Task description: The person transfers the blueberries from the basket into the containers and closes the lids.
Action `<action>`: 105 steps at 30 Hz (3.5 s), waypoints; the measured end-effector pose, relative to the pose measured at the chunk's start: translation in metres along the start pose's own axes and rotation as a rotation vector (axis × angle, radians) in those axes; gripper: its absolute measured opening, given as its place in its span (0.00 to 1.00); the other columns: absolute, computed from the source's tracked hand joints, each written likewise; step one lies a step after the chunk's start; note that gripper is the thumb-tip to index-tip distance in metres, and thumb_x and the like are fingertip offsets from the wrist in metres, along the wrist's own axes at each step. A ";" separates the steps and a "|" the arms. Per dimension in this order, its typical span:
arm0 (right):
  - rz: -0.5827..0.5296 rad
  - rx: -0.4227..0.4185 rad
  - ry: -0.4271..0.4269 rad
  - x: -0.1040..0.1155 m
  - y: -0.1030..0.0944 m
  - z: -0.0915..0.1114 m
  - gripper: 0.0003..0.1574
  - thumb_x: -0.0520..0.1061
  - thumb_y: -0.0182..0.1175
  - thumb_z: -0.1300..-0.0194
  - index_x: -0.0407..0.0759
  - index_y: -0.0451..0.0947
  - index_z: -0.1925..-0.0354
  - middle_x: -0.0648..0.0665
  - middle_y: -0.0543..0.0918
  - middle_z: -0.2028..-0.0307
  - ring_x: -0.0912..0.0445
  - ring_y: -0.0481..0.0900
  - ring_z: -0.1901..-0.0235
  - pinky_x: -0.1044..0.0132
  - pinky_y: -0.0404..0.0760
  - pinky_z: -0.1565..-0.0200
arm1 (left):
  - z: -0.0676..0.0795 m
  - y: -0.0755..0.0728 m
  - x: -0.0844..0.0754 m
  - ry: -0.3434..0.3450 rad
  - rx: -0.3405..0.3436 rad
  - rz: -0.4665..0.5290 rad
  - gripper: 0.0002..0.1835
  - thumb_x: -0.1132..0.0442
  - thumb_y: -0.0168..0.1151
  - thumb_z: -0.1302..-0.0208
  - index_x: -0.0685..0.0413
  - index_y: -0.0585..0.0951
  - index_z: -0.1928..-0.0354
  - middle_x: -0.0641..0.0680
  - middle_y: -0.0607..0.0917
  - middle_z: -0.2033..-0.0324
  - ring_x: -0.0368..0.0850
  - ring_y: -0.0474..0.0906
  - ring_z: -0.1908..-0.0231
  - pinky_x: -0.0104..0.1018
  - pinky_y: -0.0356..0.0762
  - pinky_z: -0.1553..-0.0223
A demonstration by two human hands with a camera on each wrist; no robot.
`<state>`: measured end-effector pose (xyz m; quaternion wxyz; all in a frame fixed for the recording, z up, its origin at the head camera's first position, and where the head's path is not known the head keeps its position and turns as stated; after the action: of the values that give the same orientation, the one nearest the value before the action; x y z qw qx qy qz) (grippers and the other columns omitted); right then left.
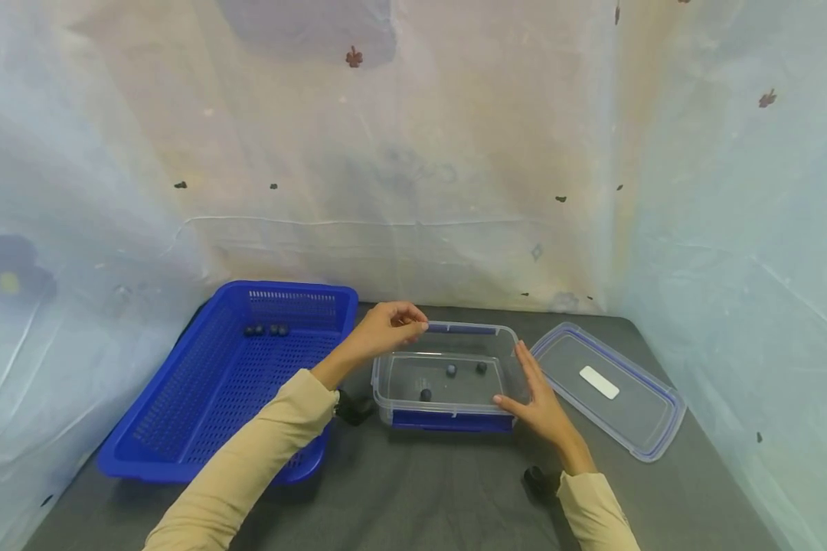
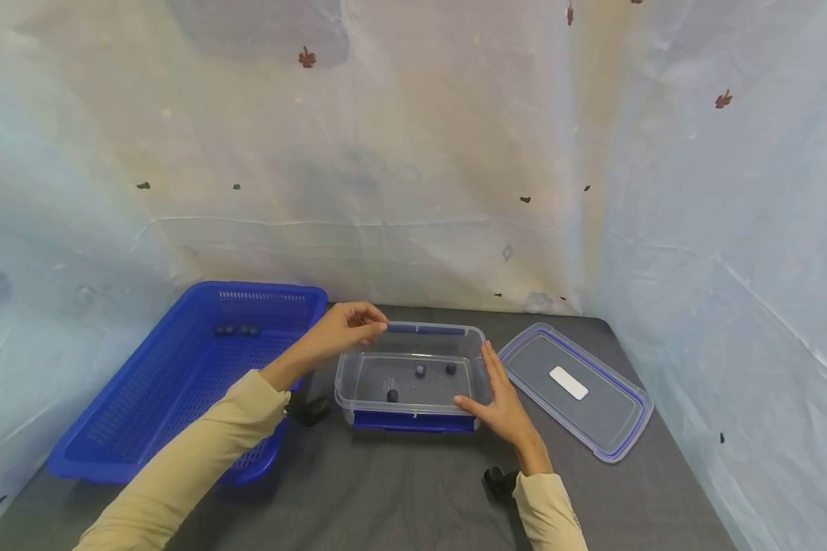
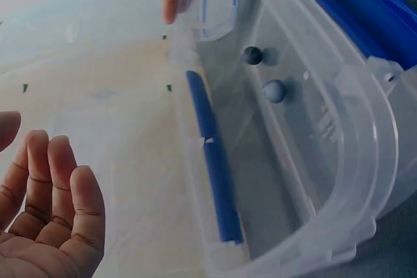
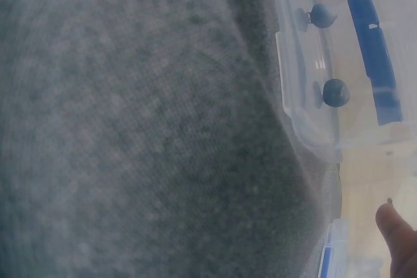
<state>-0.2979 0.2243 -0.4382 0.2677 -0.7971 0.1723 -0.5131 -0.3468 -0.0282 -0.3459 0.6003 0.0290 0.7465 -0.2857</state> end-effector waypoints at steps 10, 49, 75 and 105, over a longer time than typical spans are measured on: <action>0.007 -0.003 -0.015 -0.001 0.000 -0.001 0.62 0.51 0.70 0.44 0.41 0.45 0.24 0.38 0.44 0.25 0.38 0.43 0.28 0.30 0.48 0.39 | 0.019 -0.045 -0.006 0.042 -0.172 -0.005 0.11 0.55 0.60 0.31 0.53 0.82 0.53 0.53 0.84 0.62 0.50 0.80 0.62 0.42 0.79 0.60; -0.015 -0.005 -0.007 -0.001 0.002 0.000 0.62 0.51 0.70 0.45 0.37 0.45 0.25 0.38 0.44 0.25 0.37 0.41 0.28 0.29 0.46 0.39 | 0.077 -0.204 0.090 -0.206 -0.800 -0.166 0.16 0.55 0.61 0.32 0.60 0.81 0.52 0.57 0.81 0.57 0.43 0.75 0.63 0.34 0.73 0.66; -0.029 -0.031 -0.025 -0.004 0.002 0.000 0.62 0.48 0.71 0.45 0.37 0.46 0.25 0.38 0.44 0.25 0.39 0.40 0.28 0.31 0.45 0.37 | 0.087 -0.209 0.169 -0.390 -0.934 -0.107 0.14 0.65 0.61 0.35 0.69 0.79 0.53 0.67 0.81 0.57 0.61 0.72 0.49 0.54 0.56 0.39; -0.018 -0.031 -0.027 -0.002 0.002 0.002 0.62 0.51 0.71 0.46 0.36 0.47 0.25 0.38 0.46 0.25 0.38 0.42 0.28 0.30 0.47 0.38 | 0.083 -0.197 0.204 -0.396 -0.887 -0.321 0.15 0.72 0.64 0.43 0.79 0.78 0.56 0.74 0.81 0.61 0.68 0.76 0.57 0.56 0.60 0.42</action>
<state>-0.2973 0.2243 -0.4415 0.2529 -0.8097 0.1694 -0.5018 -0.4062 -0.2926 -0.4644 0.6331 -0.3984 0.6630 -0.0300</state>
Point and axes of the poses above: each hand's wrist, its own z-axis away from the middle knuckle, its own y-axis out of the palm, x = y × z, the point moved 10 cm from there along -z, towards the middle knuckle
